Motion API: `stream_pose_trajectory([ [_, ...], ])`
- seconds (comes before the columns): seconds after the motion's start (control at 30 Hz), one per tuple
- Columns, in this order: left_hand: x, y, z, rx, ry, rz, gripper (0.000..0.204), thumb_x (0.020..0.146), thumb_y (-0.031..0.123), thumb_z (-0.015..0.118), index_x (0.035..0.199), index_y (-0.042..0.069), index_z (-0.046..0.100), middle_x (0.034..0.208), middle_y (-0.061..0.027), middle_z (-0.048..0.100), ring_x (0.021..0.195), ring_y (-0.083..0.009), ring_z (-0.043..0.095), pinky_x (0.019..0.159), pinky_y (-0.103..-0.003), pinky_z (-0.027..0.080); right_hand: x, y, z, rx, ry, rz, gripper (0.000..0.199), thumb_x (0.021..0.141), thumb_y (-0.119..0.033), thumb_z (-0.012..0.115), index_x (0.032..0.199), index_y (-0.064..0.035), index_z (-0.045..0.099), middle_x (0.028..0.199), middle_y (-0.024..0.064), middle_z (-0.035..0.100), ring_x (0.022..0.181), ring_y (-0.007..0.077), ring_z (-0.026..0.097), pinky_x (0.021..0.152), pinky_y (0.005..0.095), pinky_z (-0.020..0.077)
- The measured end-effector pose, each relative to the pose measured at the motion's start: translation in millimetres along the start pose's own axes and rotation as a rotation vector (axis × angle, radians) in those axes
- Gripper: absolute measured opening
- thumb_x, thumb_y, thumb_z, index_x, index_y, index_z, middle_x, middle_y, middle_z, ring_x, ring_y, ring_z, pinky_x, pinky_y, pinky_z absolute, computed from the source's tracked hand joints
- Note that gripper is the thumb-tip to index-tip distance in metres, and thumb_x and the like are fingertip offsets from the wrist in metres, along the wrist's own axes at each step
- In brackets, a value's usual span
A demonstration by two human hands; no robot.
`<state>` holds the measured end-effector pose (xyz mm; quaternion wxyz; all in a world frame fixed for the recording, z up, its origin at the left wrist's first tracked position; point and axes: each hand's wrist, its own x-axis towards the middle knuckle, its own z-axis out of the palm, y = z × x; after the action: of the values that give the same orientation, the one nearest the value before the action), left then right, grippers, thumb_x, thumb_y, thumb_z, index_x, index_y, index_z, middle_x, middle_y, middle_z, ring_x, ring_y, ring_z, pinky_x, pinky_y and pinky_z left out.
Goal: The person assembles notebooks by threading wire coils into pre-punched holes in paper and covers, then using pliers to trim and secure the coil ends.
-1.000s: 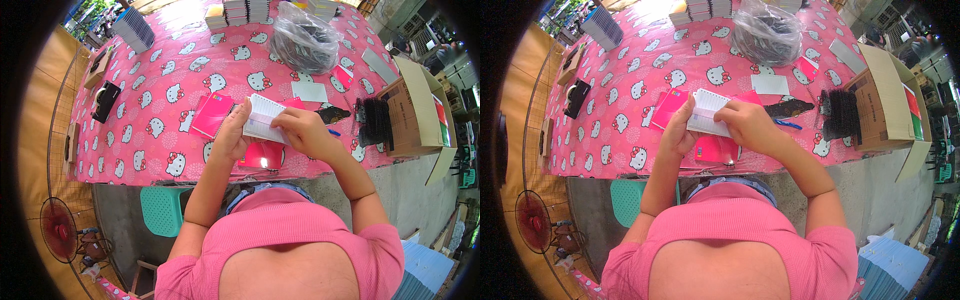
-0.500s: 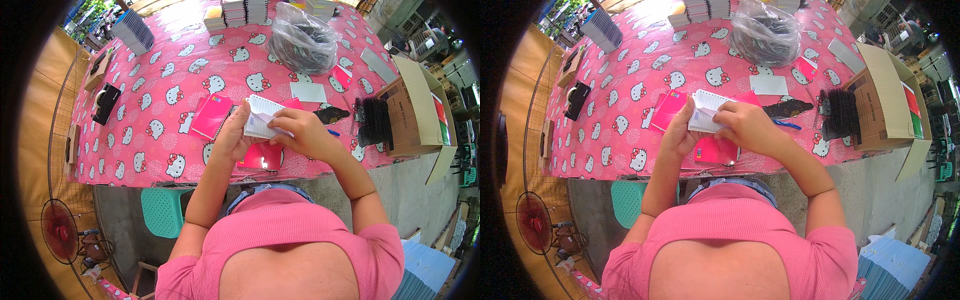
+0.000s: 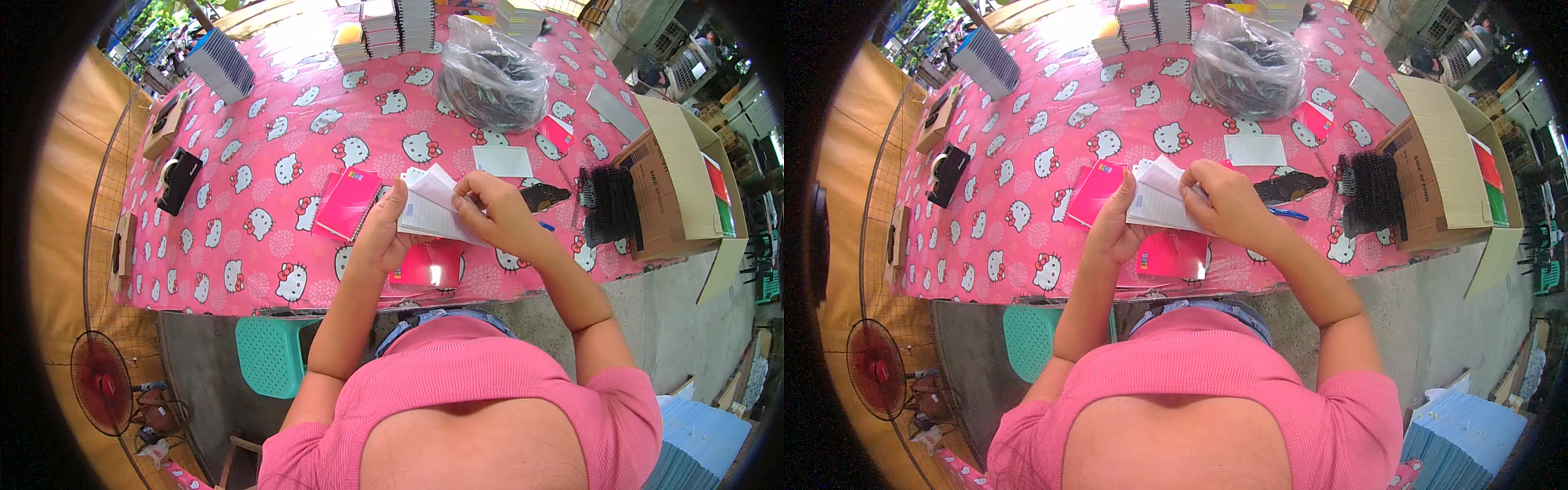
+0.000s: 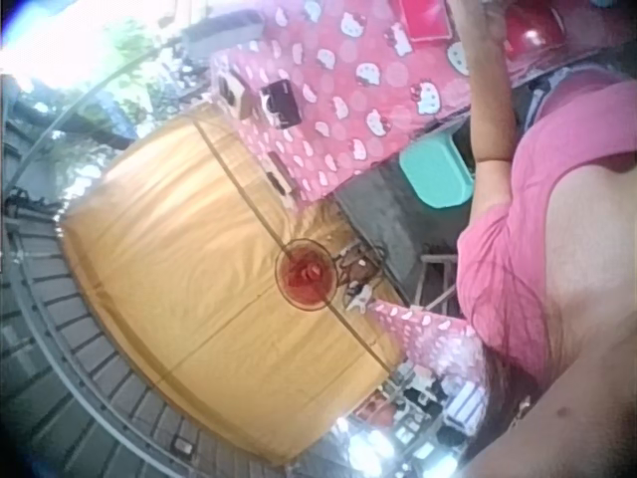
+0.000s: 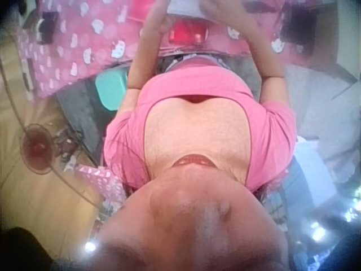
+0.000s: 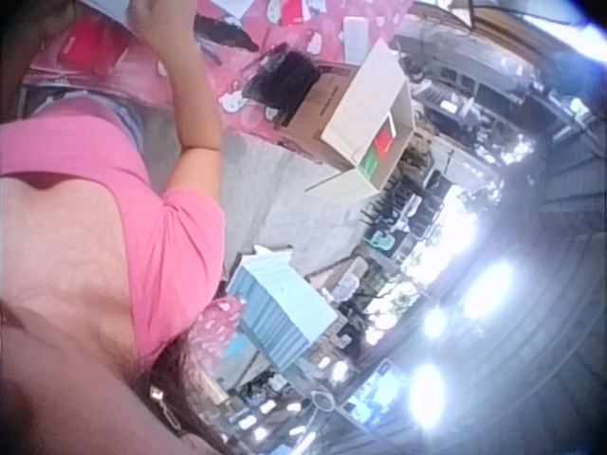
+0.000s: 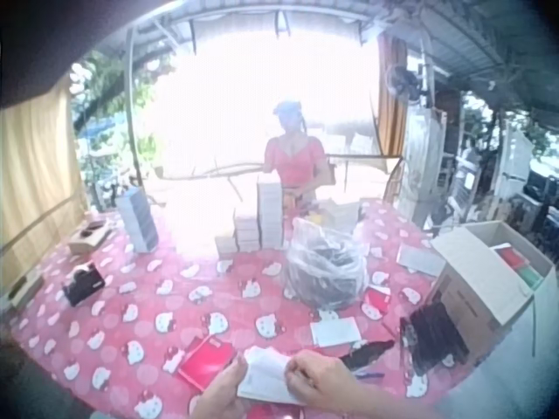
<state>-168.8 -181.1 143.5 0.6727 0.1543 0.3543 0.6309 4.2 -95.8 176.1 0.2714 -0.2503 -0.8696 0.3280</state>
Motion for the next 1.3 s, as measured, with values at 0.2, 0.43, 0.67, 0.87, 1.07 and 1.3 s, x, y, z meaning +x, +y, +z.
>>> stream_pose_trajectory([
  [0.2,6,-8,-14,0.012,-0.018,0.044,0.037,0.095,0.033,0.049,0.116,0.002,0.048,0.107,-0.0125,0.061,0.092,-0.0225,0.065,0.074,-0.04,0.059,2,12,9,0.2,0.088,0.07,0.028,0.085,-0.004,0.058,0.113,-0.0041,0.051,0.08,0.0054,0.056,0.071,0.0116,0.055,0.065,0.0251,0.0447],
  [0.43,11,-20,-37,0.116,0.139,0.192,0.025,0.097,0.016,0.047,0.115,0.0,0.05,0.103,-0.0114,0.062,0.086,-0.0183,0.065,0.073,-0.033,0.056,49,128,-64,0.137,0.85,0.254,0.029,0.084,0.0,0.056,0.112,-0.0055,0.058,0.08,0.0031,0.061,0.074,0.0111,0.057,0.071,0.0251,0.0459],
  [0.67,6,2,-52,0.119,0.318,0.401,0.025,0.097,0.018,0.046,0.112,0.0,0.052,0.099,-0.011,0.064,0.081,-0.0167,0.066,0.064,-0.032,0.058,-3,229,4,-0.535,0.091,-0.007,0.02,0.08,-0.013,0.061,0.096,-0.0022,0.064,0.091,0.0151,0.064,0.086,0.0337,0.059,0.074,0.0414,0.0478],
  [0.87,8,1,-50,0.072,0.34,0.443,0.025,0.097,0.019,0.045,0.113,0.0,0.05,0.102,-0.0122,0.063,0.085,-0.0223,0.067,0.065,-0.035,0.06,1,151,9,0.082,0.254,0.503,0.029,0.08,-0.025,0.065,0.098,-0.0026,0.065,0.092,0.0155,0.065,0.087,0.0279,0.062,0.075,0.0392,0.0482],
  [1.07,15,-10,-50,0.059,0.326,0.441,0.019,0.096,0.016,0.048,0.109,0.002,0.051,0.1,-0.0101,0.062,0.085,-0.0178,0.065,0.072,-0.032,0.056,-11,127,-14,-0.258,0.374,0.468,0.027,0.083,-0.024,0.067,0.093,0.0003,0.061,0.089,0.0109,0.066,0.09,0.0213,0.064,0.075,0.036,0.0489],
  [1.3,28,-22,-26,0.139,0.121,0.417,0.019,0.096,0.016,0.05,0.11,0.004,0.054,0.1,-0.0052,0.062,0.089,-0.0108,0.06,0.076,-0.027,0.05,-1,89,23,0.366,0.442,0.417,0.023,0.082,0.0,0.064,0.104,0.0006,0.056,0.088,0.0075,0.064,0.084,0.0114,0.062,0.074,0.0247,0.0522],
])
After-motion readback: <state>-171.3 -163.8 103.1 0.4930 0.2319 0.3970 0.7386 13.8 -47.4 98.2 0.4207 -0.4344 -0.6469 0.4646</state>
